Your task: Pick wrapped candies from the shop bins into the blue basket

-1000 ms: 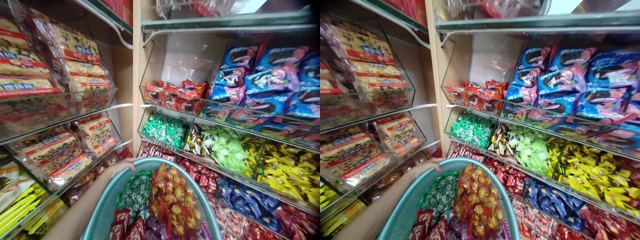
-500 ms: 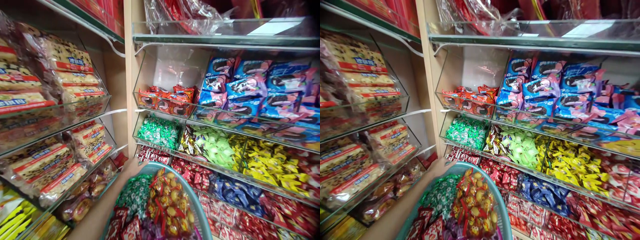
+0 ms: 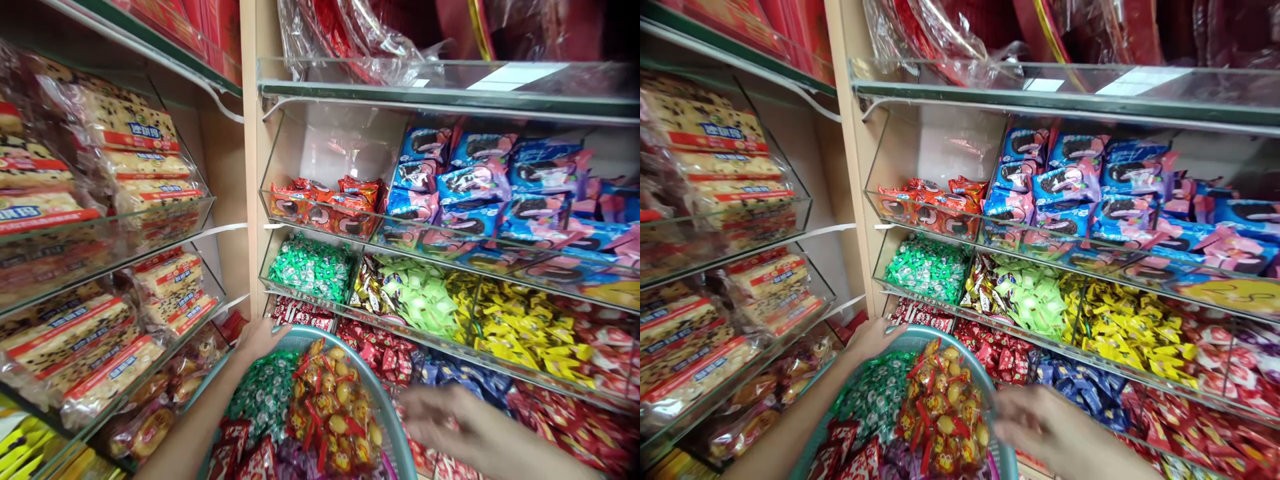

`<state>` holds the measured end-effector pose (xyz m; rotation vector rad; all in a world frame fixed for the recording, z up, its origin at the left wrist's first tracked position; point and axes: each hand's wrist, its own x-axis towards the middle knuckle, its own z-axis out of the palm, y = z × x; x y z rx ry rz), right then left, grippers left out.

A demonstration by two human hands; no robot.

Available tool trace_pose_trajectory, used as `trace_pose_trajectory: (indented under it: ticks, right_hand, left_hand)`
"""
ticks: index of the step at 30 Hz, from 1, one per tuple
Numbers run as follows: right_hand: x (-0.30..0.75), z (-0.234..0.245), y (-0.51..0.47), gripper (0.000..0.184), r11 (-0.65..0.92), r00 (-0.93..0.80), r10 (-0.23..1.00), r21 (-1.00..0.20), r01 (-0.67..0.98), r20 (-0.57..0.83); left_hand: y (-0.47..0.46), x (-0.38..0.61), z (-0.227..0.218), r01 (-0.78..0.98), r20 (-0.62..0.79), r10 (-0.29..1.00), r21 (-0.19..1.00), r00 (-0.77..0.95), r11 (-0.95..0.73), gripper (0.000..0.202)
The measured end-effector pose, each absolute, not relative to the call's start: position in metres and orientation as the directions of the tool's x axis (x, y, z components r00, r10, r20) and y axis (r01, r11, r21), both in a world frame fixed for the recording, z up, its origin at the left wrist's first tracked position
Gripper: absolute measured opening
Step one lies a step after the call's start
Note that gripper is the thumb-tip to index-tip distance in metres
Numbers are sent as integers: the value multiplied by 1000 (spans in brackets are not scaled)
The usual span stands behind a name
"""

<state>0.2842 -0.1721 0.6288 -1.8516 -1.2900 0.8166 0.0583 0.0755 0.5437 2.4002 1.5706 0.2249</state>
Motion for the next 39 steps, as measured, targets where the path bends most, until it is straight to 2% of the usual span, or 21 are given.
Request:
trace_pose_trajectory:
  ticks: [2,4,6,8,10,12,17,25,30,33,36,39]
  right_hand:
    - [281,662,-124,28,61,4,996,-681,729,92]
    - [269,689,-73,28,219,-141,968,-420,881,208]
    - [255,703,-28,25,234,-198,945,-117,965,260]
    - [245,705,6,23,175,-202,950,129,976,237]
    - [240,699,28,21,117,-180,960,273,955,216]
    - [241,691,42,21,74,-155,960,324,943,233]
    - [246,677,60,28,-5,-90,953,313,950,288]
    - [248,669,67,30,12,-113,945,313,950,307]
    - [252,670,67,34,-36,-58,932,251,967,357]
    - [254,673,66,31,-44,-7,913,114,992,409]
    - [256,677,60,26,9,52,890,-133,991,454]
    - [250,679,43,23,143,70,863,-374,916,501]
  left_hand:
    - [73,57,545,874,-17,919,319,393,-368,70]
    - [72,56,546,873,-14,923,329,385,-359,69]
    - [71,55,547,872,-5,922,328,387,-364,69]
    - [72,54,547,870,2,916,313,401,-381,70]
    - [74,54,547,865,10,907,296,421,-405,71]
    - [76,55,546,862,21,901,281,434,-422,72]
    - [81,60,544,865,20,901,271,433,-422,75]
    - [82,62,545,866,-4,933,373,360,-333,71]
    - [81,61,545,868,-4,936,375,352,-325,68]
    - [82,59,545,864,8,923,347,386,-364,70]
    - [83,58,544,860,24,912,322,410,-395,73]
    - [82,59,542,852,21,923,376,385,-364,71]
